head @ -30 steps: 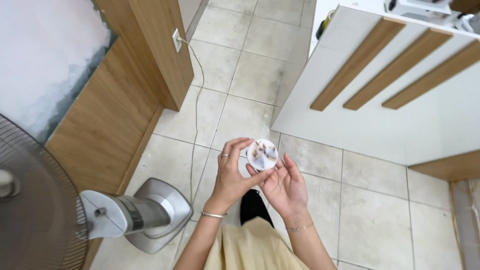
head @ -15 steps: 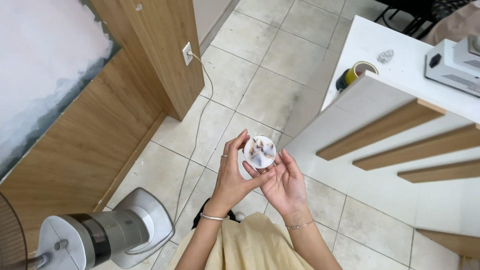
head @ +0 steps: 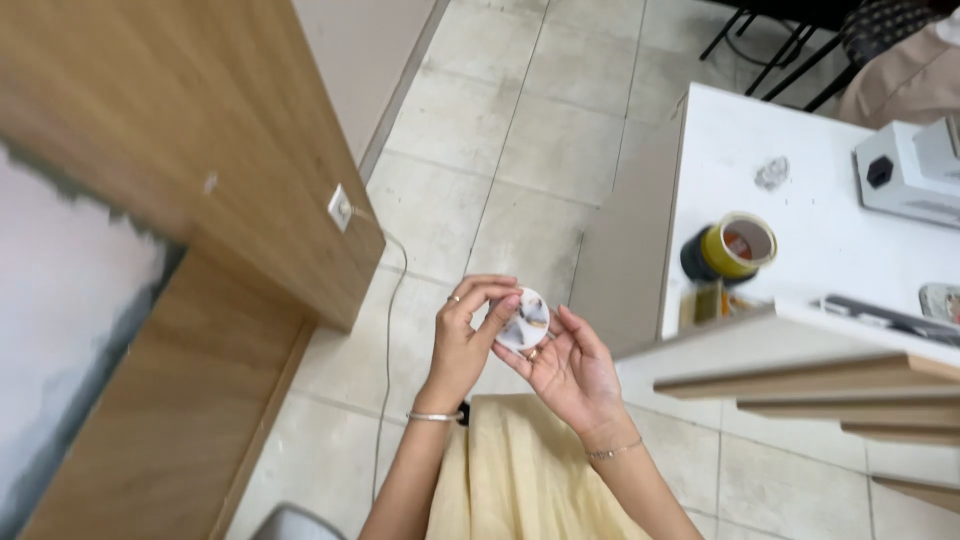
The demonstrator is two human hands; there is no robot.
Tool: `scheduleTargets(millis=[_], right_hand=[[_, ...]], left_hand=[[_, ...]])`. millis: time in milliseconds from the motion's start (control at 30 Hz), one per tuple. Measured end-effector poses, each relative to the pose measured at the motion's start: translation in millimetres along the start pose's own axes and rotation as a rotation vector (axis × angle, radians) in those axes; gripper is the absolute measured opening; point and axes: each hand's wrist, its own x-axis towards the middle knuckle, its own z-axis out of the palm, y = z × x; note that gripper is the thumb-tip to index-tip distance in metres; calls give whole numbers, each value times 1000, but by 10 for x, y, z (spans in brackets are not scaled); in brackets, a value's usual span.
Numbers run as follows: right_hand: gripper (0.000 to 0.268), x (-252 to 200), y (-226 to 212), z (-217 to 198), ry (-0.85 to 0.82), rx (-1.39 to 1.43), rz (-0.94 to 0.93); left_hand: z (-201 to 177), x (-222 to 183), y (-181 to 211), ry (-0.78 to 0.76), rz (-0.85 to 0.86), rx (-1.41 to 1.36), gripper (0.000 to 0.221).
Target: Inspecting and arranging small decorative flower-shaped candles on shelves and workstations.
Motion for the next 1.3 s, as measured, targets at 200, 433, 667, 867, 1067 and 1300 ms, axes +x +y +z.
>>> scheduleTargets(millis=[200, 433, 667, 867, 1067, 1300], right_hand=[[49, 1069, -298, 341, 33, 35, -56], [52, 1803, -705, 473, 89, 105, -126], [50, 2570, -1408, 318, 86, 139, -170], [49, 3478, -2384, 211, -53, 179, -198], [55, 4116, -3487, 386, -28, 39, -260], [55, 4651, -4240, 328, 84, -62, -367]], left_hand=[[-243, 1167, -369, -58, -23, -18, 20], [-322, 1999, -636, -309, 19, -39, 115], [111, 2877, -1000, -405, -95, 31, 112], [696, 4015, -1387, -388, -90, 76, 107], [1357, 5206, -1460, -432, -92, 84, 107], [1899, 6073, -1740, -502, -108, 94, 103]])
